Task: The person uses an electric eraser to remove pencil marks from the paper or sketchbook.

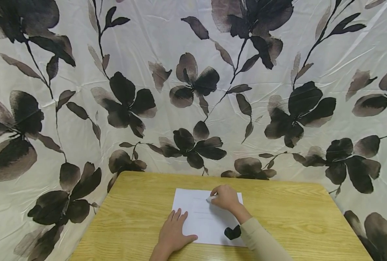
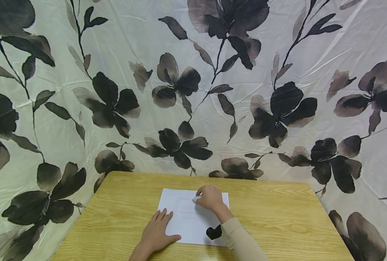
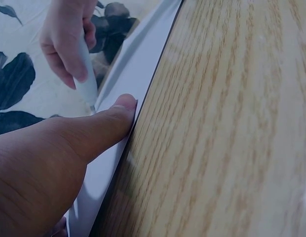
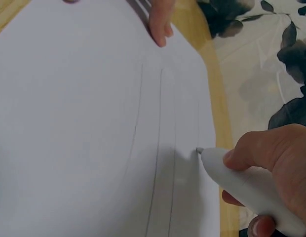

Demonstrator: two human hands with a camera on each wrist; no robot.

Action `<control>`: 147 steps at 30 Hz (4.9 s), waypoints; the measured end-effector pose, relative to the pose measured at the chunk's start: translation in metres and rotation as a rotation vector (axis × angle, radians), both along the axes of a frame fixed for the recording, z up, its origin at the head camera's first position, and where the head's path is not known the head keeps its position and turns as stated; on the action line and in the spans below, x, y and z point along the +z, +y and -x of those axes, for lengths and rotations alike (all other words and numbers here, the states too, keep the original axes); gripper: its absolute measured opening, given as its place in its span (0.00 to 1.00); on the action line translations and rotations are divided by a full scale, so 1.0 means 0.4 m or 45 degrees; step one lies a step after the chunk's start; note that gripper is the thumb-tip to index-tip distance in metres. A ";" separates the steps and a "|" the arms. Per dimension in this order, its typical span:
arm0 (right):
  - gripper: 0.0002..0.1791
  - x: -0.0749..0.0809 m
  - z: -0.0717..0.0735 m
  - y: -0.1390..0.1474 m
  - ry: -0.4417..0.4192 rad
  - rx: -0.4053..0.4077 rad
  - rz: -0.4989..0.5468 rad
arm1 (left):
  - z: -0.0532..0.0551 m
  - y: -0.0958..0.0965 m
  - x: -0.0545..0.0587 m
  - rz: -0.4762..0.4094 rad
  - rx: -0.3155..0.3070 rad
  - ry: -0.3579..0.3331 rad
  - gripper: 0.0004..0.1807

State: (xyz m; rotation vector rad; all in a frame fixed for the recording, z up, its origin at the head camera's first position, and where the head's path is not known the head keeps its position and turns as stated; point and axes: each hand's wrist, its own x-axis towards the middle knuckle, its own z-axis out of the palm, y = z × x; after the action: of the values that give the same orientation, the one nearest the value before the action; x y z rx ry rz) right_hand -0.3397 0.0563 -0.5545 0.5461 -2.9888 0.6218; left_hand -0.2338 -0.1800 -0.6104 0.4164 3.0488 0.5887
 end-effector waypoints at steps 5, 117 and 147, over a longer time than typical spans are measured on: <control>0.07 0.001 -0.001 -0.001 -0.007 -0.007 0.008 | 0.000 0.000 -0.001 -0.005 0.001 0.009 0.53; 0.07 -0.005 0.007 -0.037 0.044 0.016 -0.051 | -0.006 -0.003 -0.001 -0.033 -0.007 0.027 0.52; 0.07 0.001 0.002 -0.044 0.078 0.014 -0.030 | -0.006 -0.007 -0.001 -0.026 -0.005 0.021 0.52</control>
State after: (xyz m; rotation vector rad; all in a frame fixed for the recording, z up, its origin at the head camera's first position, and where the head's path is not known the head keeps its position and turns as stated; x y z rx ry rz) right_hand -0.3407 0.0386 -0.5540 0.5727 -2.9414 0.5610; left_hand -0.2313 -0.1829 -0.6106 0.4300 3.0590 0.6201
